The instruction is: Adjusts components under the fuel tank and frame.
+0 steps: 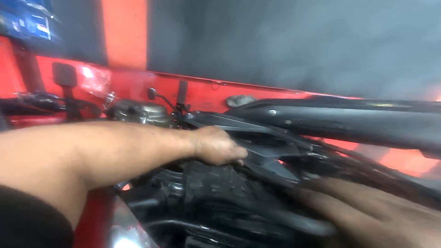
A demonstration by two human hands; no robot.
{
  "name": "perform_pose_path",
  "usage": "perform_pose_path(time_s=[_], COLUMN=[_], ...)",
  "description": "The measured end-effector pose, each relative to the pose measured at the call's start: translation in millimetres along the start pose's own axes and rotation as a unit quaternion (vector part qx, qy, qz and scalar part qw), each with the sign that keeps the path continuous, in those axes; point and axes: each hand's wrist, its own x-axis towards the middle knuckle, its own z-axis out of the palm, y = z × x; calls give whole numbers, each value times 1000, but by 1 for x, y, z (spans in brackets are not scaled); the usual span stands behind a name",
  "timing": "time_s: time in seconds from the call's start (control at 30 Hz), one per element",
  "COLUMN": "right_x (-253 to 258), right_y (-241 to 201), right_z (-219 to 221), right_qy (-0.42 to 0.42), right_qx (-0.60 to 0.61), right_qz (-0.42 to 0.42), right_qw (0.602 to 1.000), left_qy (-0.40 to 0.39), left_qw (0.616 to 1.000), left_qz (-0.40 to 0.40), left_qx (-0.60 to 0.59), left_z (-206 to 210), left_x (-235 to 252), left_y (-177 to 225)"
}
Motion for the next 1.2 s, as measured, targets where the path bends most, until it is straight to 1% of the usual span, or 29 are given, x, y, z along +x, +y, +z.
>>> perform_pose_path(time_s=[0.07, 0.13, 0.27, 0.37, 0.47, 0.63, 0.67, 0.8, 0.9, 1.03, 1.2], right_x=[-1, -2, -10, -10, -6, -15, -14, -2, 0, 17, 23], right_y=[4, 8, 13, 9, 1, 2, 1, 7, 10, 17, 19], right_z=[4, 12, 25, 30, 29, 32, 31, 24, 26, 43, 31], right_qy=[-11, -8, 37, 48, 43, 24, 17, -36, -38, -13, -72], right_qx=[-13, -16, 24, 52, 22, 12, 6, 28, 24, -27, -26], right_qz=[14, 9, -31, 17, 60, 115, 122, 95, 72, 60, 82], right_qw=[1000, 1000, 999, 997, 997, 993, 992, 994, 996, 998, 994], left_qy=[-7, -12, -11, -7, -7, -30, -25, 55, 47, 28, 9], left_qw=[1000, 1000, 1000, 1000, 1000, 999, 999, 995, 994, 994, 995], left_qz=[-4, -10, 4, 7, 13, 12, 15, 53, 58, 75, 78], left_qx=[-2, -6, -1, -3, -16, -30, -23, 58, 81, 78, 61], left_z=[-1, -3, -2, -3, -3, -6, -4, 1, -5, -5, -9], left_x=[0, -1, 1, 0, 1, 2, 1, -2, 0, 5, 4], left_y=[-1, -1, -2, -2, -3, -4, -3, 4, 8, 4, -2])
